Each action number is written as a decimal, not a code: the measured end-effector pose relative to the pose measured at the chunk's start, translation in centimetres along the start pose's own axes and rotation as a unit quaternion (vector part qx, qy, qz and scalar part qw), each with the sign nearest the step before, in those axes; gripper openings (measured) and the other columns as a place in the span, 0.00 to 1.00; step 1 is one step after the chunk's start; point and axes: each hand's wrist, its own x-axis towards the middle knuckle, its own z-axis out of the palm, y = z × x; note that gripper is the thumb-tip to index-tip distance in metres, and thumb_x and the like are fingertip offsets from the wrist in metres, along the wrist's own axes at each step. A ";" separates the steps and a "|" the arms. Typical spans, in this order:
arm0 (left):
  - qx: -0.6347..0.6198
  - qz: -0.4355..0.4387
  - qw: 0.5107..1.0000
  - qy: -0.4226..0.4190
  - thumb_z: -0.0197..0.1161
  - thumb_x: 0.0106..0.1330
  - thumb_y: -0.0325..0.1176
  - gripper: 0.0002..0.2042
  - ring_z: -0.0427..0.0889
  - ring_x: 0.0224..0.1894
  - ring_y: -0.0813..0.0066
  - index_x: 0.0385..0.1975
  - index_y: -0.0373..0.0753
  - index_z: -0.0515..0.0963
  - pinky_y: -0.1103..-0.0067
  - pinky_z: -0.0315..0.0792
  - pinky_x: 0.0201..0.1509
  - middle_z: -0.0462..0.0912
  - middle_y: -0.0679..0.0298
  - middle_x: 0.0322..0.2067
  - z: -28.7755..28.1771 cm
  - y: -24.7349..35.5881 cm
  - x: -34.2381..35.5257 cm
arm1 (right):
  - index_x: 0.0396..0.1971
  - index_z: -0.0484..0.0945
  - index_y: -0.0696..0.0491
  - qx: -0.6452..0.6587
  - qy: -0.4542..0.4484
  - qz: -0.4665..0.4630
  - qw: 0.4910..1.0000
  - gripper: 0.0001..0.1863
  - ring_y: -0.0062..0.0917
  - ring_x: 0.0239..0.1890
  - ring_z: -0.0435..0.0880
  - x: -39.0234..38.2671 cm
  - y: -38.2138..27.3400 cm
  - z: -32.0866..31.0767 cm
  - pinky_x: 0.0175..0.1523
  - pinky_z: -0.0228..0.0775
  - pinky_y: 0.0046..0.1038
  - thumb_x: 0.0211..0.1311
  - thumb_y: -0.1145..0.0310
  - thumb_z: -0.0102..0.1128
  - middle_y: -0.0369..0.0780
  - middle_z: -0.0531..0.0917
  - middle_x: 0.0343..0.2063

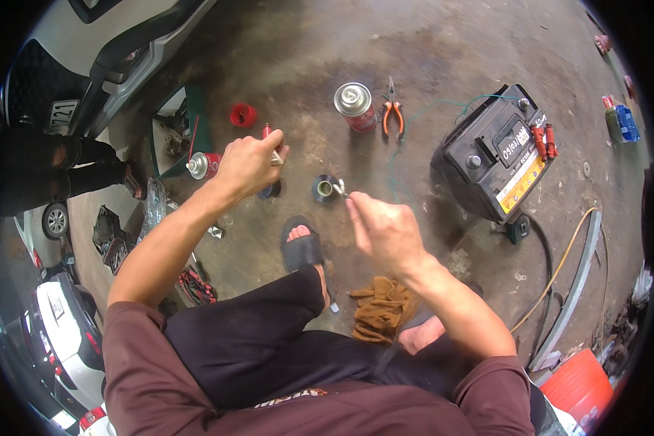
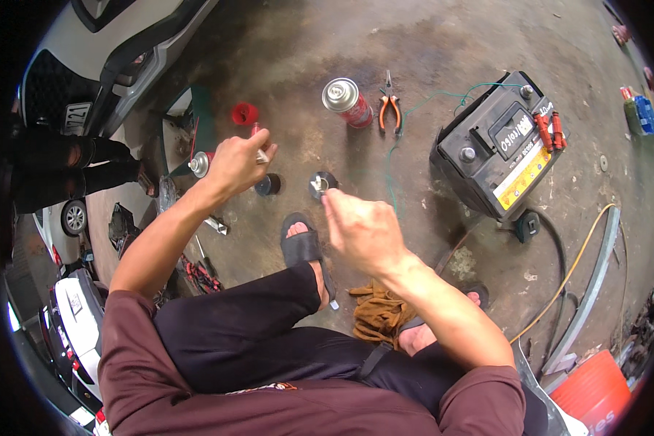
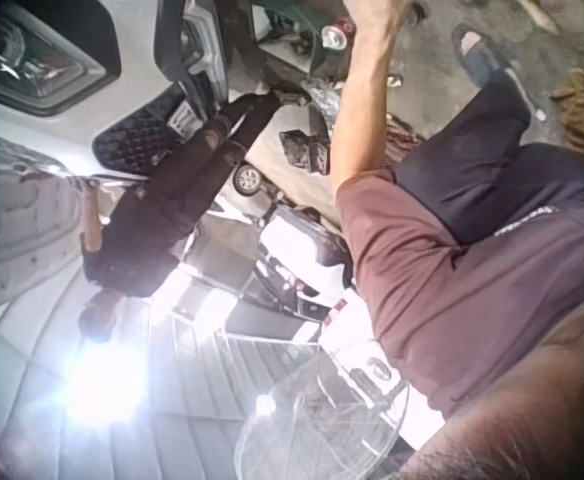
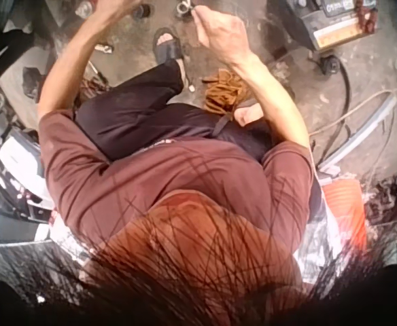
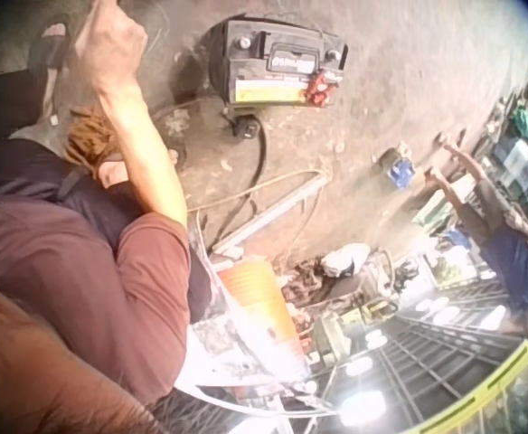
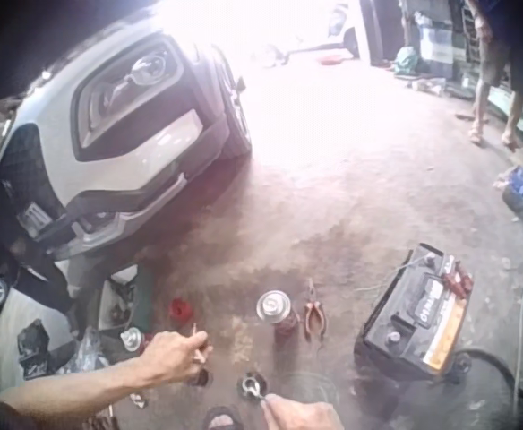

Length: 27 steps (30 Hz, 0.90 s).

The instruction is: The person tapes a terminal and tests a small electronic component using wires connected to a car battery, then sprays the component with a liquid and wipes it with a cloth.

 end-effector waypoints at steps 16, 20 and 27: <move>-0.559 -0.102 0.787 -0.241 0.65 0.81 0.46 0.18 0.82 0.26 0.81 0.56 0.39 0.72 0.80 0.76 0.31 0.82 0.66 0.32 -4.3 8.1 -0.8 | 0.53 0.82 0.59 0.421 -0.172 0.180 0.872 0.20 0.18 0.35 0.85 3.3 2.0 -2.7 0.45 0.79 0.26 0.75 0.58 0.70 0.39 0.90 0.39; -0.461 -0.026 0.870 -0.173 0.60 0.83 0.49 0.20 0.79 0.20 0.82 0.34 0.38 0.74 0.80 0.72 0.24 0.77 0.70 0.21 -4.3 9.0 -1.1 | 0.53 0.85 0.60 0.465 -0.208 0.187 0.840 0.19 0.16 0.30 0.82 3.5 0.1 -3.8 0.38 0.77 0.26 0.76 0.58 0.68 0.36 0.88 0.31; -0.408 -0.123 0.903 0.052 0.56 0.81 0.41 0.20 0.67 0.21 0.81 0.25 0.36 0.73 0.74 0.64 0.26 0.70 0.71 0.17 -4.2 -1.0 -0.2 | 0.47 0.87 0.59 0.238 -0.182 0.050 0.953 0.20 0.27 0.28 0.86 0.5 -1.9 -4.9 0.38 0.77 0.33 0.76 0.55 0.66 0.45 0.88 0.29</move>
